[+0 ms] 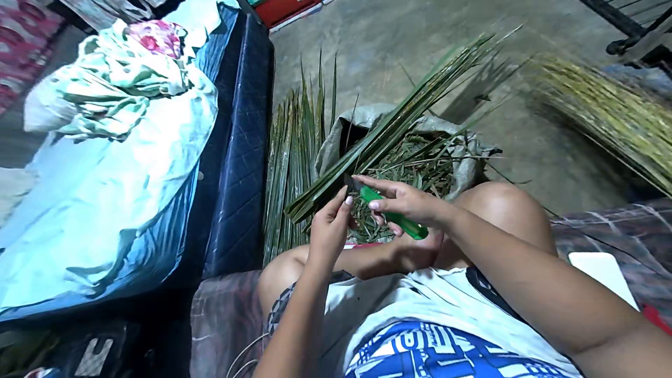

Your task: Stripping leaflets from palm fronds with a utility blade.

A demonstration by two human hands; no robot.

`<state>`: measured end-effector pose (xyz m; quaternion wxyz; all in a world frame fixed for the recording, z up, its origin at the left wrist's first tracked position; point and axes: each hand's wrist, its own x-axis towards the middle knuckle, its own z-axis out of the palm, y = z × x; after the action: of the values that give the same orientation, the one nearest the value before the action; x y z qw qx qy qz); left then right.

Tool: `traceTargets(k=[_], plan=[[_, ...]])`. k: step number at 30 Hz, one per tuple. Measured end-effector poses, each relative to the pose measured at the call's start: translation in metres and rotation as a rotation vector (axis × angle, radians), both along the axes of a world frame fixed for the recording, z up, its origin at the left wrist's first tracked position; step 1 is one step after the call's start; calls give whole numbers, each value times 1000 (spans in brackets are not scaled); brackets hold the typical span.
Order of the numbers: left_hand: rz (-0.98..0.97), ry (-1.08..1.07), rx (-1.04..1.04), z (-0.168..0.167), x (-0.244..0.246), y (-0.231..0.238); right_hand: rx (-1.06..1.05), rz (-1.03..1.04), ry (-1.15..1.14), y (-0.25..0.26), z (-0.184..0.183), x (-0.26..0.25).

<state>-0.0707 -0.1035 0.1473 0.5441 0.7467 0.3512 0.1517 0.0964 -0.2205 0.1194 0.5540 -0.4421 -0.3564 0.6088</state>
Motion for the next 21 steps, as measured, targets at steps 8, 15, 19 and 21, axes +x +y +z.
traceTargets(k=[8,15,19,21], plan=[[-46,-20,-102,0,-1,-1,18,35,78,-1,-8,6],[-142,10,-140,6,-7,-1,19,-74,-18,-5,-4,19],[-221,97,-114,10,-15,-1,51,-200,-14,-12,0,35],[-267,114,-119,11,-20,-1,61,-266,-29,-15,4,44]])
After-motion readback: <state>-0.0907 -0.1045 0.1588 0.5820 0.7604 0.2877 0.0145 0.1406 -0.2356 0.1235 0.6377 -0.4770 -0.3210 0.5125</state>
